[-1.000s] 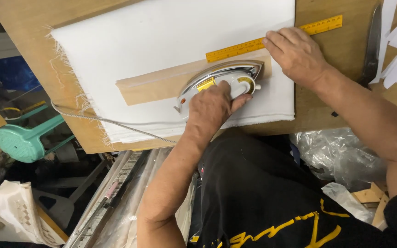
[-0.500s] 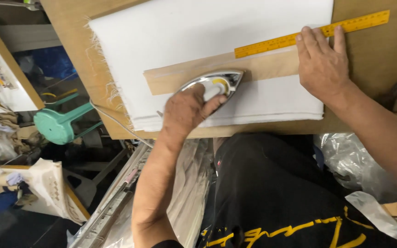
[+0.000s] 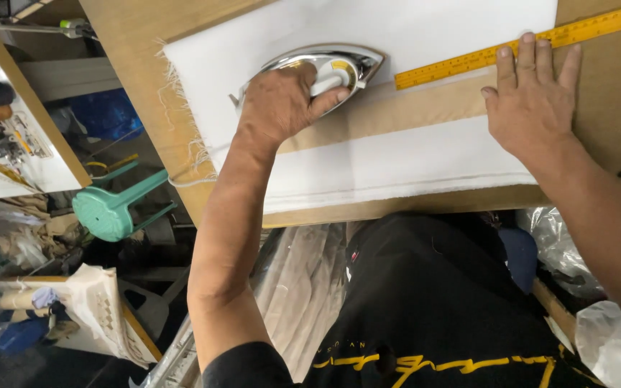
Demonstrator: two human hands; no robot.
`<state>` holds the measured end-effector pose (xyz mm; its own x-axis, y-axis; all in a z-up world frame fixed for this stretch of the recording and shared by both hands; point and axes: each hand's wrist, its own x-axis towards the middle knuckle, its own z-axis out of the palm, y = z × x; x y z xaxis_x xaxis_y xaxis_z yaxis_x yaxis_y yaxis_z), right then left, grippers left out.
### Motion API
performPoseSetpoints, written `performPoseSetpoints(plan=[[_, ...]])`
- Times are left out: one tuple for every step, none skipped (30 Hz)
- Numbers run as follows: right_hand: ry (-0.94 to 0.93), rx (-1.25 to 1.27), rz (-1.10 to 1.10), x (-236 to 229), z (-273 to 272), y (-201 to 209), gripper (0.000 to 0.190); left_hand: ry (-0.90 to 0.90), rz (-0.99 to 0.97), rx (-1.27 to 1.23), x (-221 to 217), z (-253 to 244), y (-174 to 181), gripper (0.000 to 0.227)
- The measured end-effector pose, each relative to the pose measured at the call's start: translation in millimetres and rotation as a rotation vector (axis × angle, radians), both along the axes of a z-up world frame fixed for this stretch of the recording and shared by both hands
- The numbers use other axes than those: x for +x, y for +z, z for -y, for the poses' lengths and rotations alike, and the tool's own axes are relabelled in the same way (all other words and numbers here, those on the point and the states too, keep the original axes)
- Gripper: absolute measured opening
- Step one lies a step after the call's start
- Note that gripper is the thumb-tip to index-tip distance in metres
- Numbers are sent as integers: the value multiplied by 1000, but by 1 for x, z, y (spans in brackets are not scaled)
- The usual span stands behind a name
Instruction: Ironing and aligning fabric strips onto a larger piece of cloth using a ruler for precision.
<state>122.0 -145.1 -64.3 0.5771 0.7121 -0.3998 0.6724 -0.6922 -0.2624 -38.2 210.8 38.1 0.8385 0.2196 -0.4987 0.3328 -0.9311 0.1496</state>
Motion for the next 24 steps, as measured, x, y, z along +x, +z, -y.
performPoseSetpoints(plan=[[-8, -5, 3, 2, -3, 5, 72, -8, 3, -5, -3, -1, -6, 85], [-1, -44, -11, 2, -5, 9, 72, 10, 9, -4, -6, -2, -13, 80], [5, -84, -24, 2, -7, 13, 73, 28, 15, -3, -10, -2, -20, 75], [0, -94, -24, 1, -5, 12, 73, 23, 15, -14, -12, 0, -23, 75], [15, -32, -5, 0, -2, 11, 73, -27, 54, 27, -15, 1, -25, 75], [29, 35, 19, 0, -2, 10, 74, -77, 98, 73, -17, 1, -27, 75], [24, 30, 24, 0, -5, 10, 74, -82, 104, 67, -18, 2, -28, 75], [24, -39, 4, 0, -7, 10, 73, -110, 71, 83, -18, 4, -30, 76], [24, -109, -16, 1, -9, 11, 73, -137, 39, 100, -18, 5, -31, 77], [20, -117, -12, 1, -12, 15, 73, -140, 45, 92, -19, 7, -31, 77], [16, -137, -24, 1, -14, 19, 74, -138, 62, 93, -20, 8, -31, 77], [11, -156, -39, -1, -17, 22, 76, -137, 75, 95, -22, 10, -30, 77], [6, -163, -38, -2, -18, 23, 76, -142, 78, 88, -25, 11, -30, 77], [16, -141, -19, -2, -19, 24, 74, -138, 65, 74, -25, 12, -30, 78], [27, -119, 1, -1, -19, 26, 72, -134, 52, 61, -25, 13, -30, 80], [19, -126, 7, -1, -19, 24, 72, -141, 59, 54, -26, 13, -32, 80], [18, -157, 4, -1, -19, 22, 72, -126, 62, 57, -26, 14, -34, 80], [16, -186, 0, 0, -19, 19, 71, -112, 64, 61, -27, 15, -36, 80], [8, -193, 4, -3, -21, 24, 71, -119, 70, 55, -25, 13, -34, 80], [37, -157, 39, -5, -22, 30, 70, -112, 51, 25, -24, 13, -34, 78], [66, -123, 75, -8, -23, 35, 69, -105, 31, -6, -23, 12, -32, 77], [63, -130, 79, -8, -21, 32, 69, -108, 36, -12, -22, 12, -30, 77], [80, -123, 83, -9, -19, 28, 69, -101, 5, -33, -21, 12, -26, 77], [99, -114, 88, -7, -18, 25, 69, -93, -25, -53, -19, 12, -23, 76]])
